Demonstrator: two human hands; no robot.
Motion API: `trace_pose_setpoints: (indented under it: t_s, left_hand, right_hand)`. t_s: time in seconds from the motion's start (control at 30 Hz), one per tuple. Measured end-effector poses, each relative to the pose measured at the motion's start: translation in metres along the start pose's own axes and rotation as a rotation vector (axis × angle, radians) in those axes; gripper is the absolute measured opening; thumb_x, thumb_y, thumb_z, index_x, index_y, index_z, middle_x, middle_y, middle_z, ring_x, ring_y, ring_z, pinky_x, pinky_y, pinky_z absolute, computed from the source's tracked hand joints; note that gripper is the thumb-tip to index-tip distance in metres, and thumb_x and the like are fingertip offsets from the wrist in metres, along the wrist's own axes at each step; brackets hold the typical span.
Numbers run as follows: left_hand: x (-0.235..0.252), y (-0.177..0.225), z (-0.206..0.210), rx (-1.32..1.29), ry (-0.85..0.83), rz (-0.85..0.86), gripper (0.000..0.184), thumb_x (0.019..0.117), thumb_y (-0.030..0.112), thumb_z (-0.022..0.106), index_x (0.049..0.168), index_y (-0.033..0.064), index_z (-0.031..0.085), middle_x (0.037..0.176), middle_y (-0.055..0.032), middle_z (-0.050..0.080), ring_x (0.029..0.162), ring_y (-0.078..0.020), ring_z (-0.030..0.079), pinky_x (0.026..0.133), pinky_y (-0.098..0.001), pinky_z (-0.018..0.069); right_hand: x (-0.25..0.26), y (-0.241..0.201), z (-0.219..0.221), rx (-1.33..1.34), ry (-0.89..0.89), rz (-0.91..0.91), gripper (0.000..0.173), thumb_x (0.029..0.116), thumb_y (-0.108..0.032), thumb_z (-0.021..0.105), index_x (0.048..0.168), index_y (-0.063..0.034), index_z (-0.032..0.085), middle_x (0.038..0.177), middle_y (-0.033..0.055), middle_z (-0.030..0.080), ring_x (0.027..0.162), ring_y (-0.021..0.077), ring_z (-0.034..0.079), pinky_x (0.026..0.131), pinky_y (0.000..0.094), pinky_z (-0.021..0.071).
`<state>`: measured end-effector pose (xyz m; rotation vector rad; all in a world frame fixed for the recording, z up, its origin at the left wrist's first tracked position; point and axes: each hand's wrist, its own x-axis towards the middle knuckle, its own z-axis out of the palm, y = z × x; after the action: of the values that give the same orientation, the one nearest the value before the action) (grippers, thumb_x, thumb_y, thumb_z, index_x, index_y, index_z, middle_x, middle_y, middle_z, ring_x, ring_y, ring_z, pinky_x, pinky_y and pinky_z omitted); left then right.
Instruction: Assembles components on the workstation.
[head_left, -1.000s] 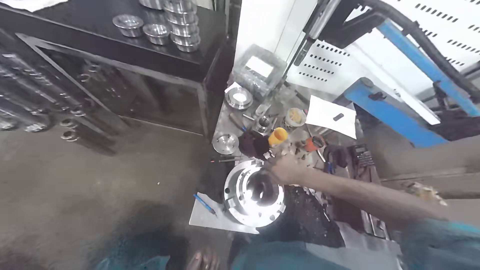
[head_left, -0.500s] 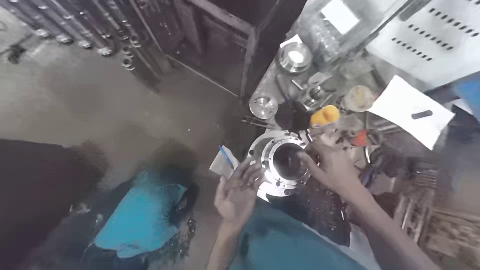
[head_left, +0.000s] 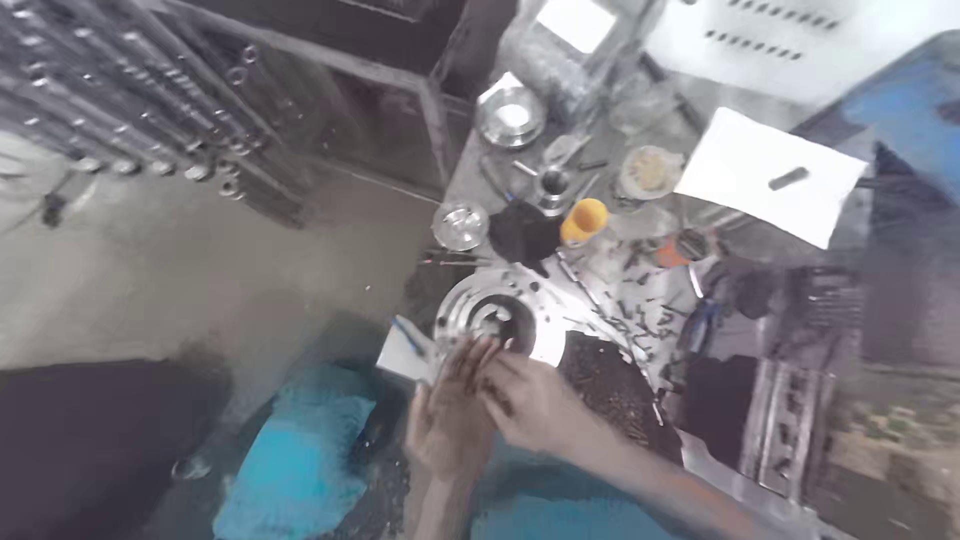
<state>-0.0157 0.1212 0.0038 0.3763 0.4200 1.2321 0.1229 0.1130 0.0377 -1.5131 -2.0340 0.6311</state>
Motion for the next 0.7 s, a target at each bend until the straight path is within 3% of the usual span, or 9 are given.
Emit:
trace_pose_setpoints:
  t_s: [0.13, 0.2, 0.27, 0.37, 0.43, 0.5, 0.6, 0.7]
  left_hand:
    - [-0.003, -0.013, 0.011, 0.157, 0.003, -0.011, 0.073, 0.1048, 0.056, 0.02, 0.146, 0.0064, 0.053, 0.147, -0.0157, 0.057, 0.139, -0.0294, 0.052, 0.114, -0.0425, 0.0431]
    - [-0.002, -0.02, 0.01, 0.245, -0.018, -0.006, 0.072, 0.1035, 0.058, 0.023, 0.146, 0.0079, 0.053, 0.151, -0.0153, 0.052, 0.143, -0.0309, 0.046, 0.118, -0.0443, 0.0376]
    - [-0.002, -0.03, 0.014, 0.297, 0.016, 0.005, 0.073, 0.1034, 0.057, 0.021, 0.144, 0.006, 0.054, 0.15, -0.0171, 0.052, 0.144, -0.0327, 0.045, 0.118, -0.0451, 0.0365]
    - [-0.005, -0.036, 0.024, 0.302, 0.088, -0.004, 0.072, 0.104, 0.052, 0.018, 0.145, 0.0034, 0.052, 0.148, -0.016, 0.055, 0.139, -0.0278, 0.05, 0.113, -0.0397, 0.0427]
    - [-0.005, -0.033, 0.032, 0.206, 0.149, 0.002, 0.067, 0.1039, 0.053, 0.026, 0.141, 0.0052, 0.056, 0.142, -0.0146, 0.061, 0.134, -0.0279, 0.056, 0.112, -0.0419, 0.0456]
    - [-0.013, -0.029, 0.034, 0.151, 0.193, 0.021, 0.065, 0.1053, 0.052, 0.028, 0.137, 0.0065, 0.062, 0.137, -0.0158, 0.064, 0.134, -0.0326, 0.057, 0.115, -0.0479, 0.0428]
    - [-0.01, -0.025, 0.031, 0.157, 0.329, 0.128, 0.073, 0.1054, 0.05, 0.015, 0.12, 0.0085, 0.073, 0.118, -0.0109, 0.074, 0.12, -0.0285, 0.067, 0.11, -0.0464, 0.048]
    - [-0.017, -0.016, 0.019, 0.078, 0.328, 0.115, 0.064, 0.1048, 0.047, 0.025, 0.115, 0.0067, 0.074, 0.113, -0.0106, 0.074, 0.118, -0.0279, 0.067, 0.11, -0.0458, 0.0477]
  right_hand:
    - [-0.006, 0.019, -0.009, 0.037, -0.039, -0.021, 0.027, 0.0859, -0.019, 0.071, 0.109, -0.0061, 0.07, 0.105, 0.0143, 0.072, 0.094, 0.0279, 0.073, 0.078, 0.0435, 0.0617]
    - [-0.006, 0.023, -0.012, 0.001, -0.115, -0.02, 0.032, 0.0857, -0.018, 0.071, 0.115, -0.0051, 0.069, 0.11, 0.0168, 0.071, 0.099, 0.0319, 0.073, 0.075, 0.0462, 0.0618]
    - [-0.004, 0.028, -0.016, -0.013, -0.2, -0.021, 0.032, 0.0836, -0.017, 0.072, 0.112, -0.0036, 0.068, 0.106, 0.0168, 0.07, 0.094, 0.0326, 0.072, 0.071, 0.0459, 0.0613]
    - [0.006, 0.041, -0.037, 0.252, -0.311, 0.057, 0.029, 0.0853, -0.018, 0.072, 0.109, -0.0019, 0.07, 0.103, 0.0161, 0.07, 0.094, 0.0295, 0.07, 0.08, 0.0465, 0.0583]
    - [0.012, 0.061, -0.061, 0.503, -0.191, 0.129, 0.018, 0.084, -0.015, 0.073, 0.099, -0.0047, 0.071, 0.09, 0.0086, 0.07, 0.08, 0.0174, 0.068, 0.073, 0.0375, 0.0579]
    - [0.011, 0.094, -0.088, 0.595, 0.021, 0.171, 0.014, 0.0819, -0.008, 0.071, 0.096, -0.0051, 0.069, 0.085, 0.0032, 0.069, 0.072, 0.0082, 0.066, 0.063, 0.0289, 0.0585]
    - [0.018, 0.168, -0.136, 0.539, 0.285, 0.111, 0.021, 0.0889, -0.005, 0.061, 0.107, 0.0022, 0.069, 0.096, 0.006, 0.07, 0.077, 0.0065, 0.065, 0.066, 0.0253, 0.0572]
    - [0.013, 0.22, -0.17, 0.492, 0.459, 0.221, 0.017, 0.0949, -0.004, 0.065, 0.11, 0.0007, 0.07, 0.097, 0.0021, 0.073, 0.077, 0.0071, 0.071, 0.069, 0.0272, 0.0631]
